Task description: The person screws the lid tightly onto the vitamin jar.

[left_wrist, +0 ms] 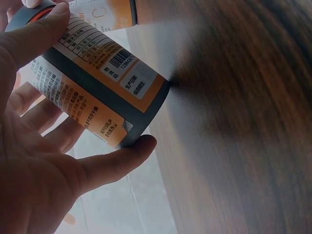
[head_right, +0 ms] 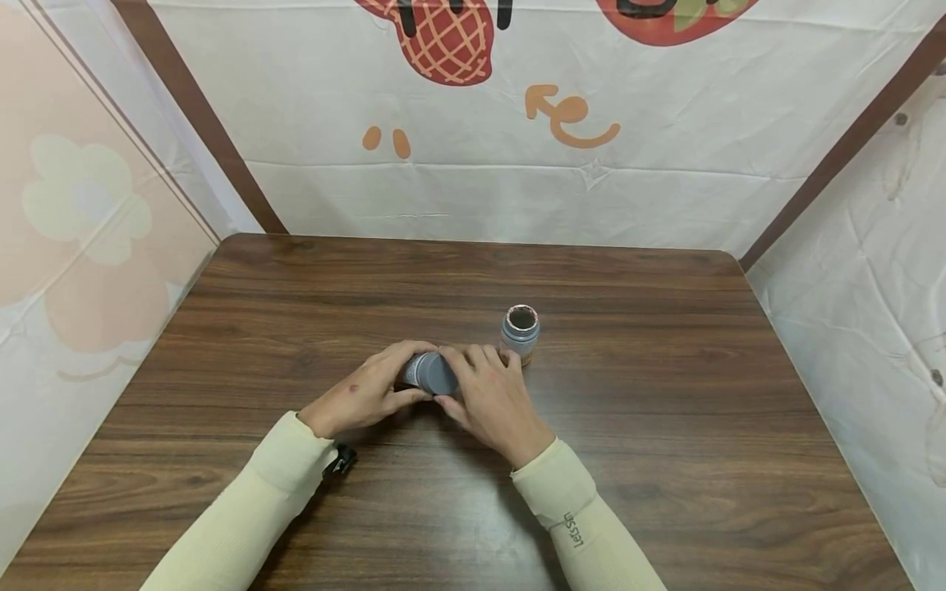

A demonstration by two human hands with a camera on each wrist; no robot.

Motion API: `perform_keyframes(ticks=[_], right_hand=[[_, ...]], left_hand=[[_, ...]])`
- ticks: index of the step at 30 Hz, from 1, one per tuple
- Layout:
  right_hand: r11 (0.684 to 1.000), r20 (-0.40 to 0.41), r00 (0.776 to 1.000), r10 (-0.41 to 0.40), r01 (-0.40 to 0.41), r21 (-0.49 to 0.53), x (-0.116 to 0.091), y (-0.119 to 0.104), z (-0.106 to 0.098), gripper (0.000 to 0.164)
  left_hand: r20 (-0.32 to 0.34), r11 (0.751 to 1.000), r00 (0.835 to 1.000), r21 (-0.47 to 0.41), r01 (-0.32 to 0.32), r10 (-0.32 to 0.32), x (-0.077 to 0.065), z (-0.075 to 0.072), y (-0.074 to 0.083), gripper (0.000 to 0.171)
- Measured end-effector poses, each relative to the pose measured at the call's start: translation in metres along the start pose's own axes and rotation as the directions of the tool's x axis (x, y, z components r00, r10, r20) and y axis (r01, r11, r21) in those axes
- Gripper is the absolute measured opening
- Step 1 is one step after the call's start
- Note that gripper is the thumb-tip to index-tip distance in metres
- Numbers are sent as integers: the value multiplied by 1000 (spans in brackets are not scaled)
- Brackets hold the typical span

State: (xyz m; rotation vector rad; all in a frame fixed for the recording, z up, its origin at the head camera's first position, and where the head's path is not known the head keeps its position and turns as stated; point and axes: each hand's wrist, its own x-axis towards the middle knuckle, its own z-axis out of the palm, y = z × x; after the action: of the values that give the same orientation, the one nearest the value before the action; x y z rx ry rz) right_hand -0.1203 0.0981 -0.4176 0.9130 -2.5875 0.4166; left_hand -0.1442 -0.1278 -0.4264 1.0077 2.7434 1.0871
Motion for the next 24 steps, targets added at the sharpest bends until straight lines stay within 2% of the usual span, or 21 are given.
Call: perform_keyframes(ticks=[6, 14, 24], right_hand=[[999, 1, 1000, -10, 10, 35, 1, 0, 0, 66], [993, -10, 995, -100, 100, 60, 2, 2, 1, 70], [996, -9, 997, -74, 74, 39, 2, 0, 0, 63]], left_hand=[[0, 1000, 1000, 3, -6, 6, 0, -1, 1, 57], [-2, 1000, 1000, -5, -16, 16, 0, -1, 1, 54], [-8, 1000, 1000, -4, -18, 18, 0, 0, 1, 54]])
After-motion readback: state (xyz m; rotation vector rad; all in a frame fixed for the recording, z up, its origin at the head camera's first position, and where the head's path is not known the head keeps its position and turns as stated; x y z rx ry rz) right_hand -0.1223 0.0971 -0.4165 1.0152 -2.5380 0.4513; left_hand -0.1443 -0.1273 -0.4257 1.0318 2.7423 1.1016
